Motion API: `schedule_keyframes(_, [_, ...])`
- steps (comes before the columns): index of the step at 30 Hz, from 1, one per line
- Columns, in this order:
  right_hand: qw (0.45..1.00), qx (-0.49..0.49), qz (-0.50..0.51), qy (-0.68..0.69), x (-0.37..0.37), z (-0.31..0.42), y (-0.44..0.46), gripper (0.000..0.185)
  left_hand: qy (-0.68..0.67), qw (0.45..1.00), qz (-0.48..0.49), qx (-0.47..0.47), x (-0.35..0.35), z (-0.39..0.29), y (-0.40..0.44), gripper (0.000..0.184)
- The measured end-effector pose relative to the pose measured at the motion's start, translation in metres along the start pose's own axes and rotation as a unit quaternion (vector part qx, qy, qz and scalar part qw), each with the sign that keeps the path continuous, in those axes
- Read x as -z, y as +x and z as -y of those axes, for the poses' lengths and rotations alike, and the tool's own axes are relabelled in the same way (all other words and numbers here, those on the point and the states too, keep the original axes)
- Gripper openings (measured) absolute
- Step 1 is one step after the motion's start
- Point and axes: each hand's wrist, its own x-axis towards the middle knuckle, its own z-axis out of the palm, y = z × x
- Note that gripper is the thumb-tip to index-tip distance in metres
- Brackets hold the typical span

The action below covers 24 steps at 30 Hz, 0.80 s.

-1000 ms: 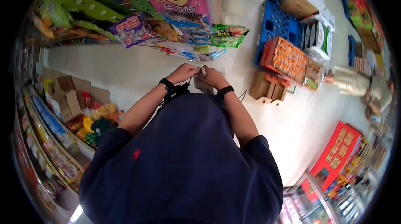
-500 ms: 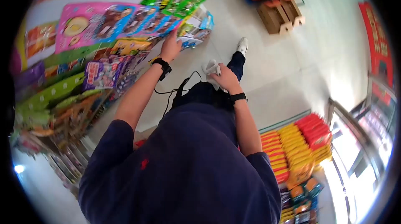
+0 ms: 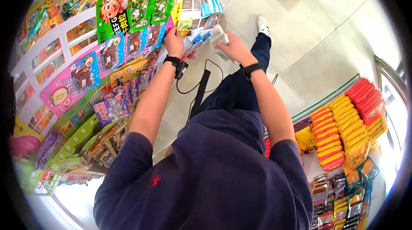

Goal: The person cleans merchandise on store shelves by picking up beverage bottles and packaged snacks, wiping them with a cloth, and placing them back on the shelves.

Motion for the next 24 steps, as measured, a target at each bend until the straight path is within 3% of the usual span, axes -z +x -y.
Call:
schedule_keyframes(3, [0.995, 0.061, -0.076, -0.004, -0.028, 0.016, 0.045, 0.061, -0.008, 1.000, -0.001, 0.011, 0.005, -0.007, -0.006, 0.021])
schedule_keyframes(7, [0.983, 0.150, -0.094, 0.037, -0.084, 0.049, 0.083, 0.068, -0.073, 0.995, 0.014, 0.062, 0.009, -0.014, -0.006, 0.022])
schedule_keyframes(9, [0.972, 0.216, -0.089, -0.010, -0.107, 0.056, 0.095, 0.073, -0.084, 0.994, 0.016, 0.069, 0.013, -0.016, -0.003, 0.022])
schedule_keyframes(11, [0.974, 0.204, -0.082, -0.056, -0.114, 0.055, 0.099, 0.074, -0.090, 0.984, 0.045, 0.144, 0.018, -0.011, 0.002, 0.023])
schedule_keyframes(16, [0.967, 0.175, -0.099, -0.159, -0.119, 0.035, 0.112, 0.069, -0.026, 0.994, 0.008, 0.101, 0.010, 0.007, -0.001, 0.024])
schedule_keyframes(18, [0.965, 0.011, -0.009, -0.263, -0.122, 0.015, 0.117, 0.060, -0.059, 0.990, 0.012, 0.128, 0.011, 0.005, -0.003, 0.024])
schedule_keyframes(19, [0.964, 0.012, -0.008, -0.265, -0.119, 0.003, 0.117, 0.060, -0.082, 0.986, 0.022, 0.141, 0.012, 0.006, -0.005, 0.024])
schedule_keyframes(21, [0.945, 0.004, 0.087, -0.314, -0.106, -0.021, 0.120, 0.053, -0.079, 0.988, 0.021, 0.132, 0.012, 0.001, -0.008, 0.024])
schedule_keyframes(24, [0.945, -0.011, 0.090, -0.315, -0.075, -0.036, 0.115, 0.060, -0.064, 0.992, 0.026, 0.104, 0.007, 0.001, -0.013, 0.025])
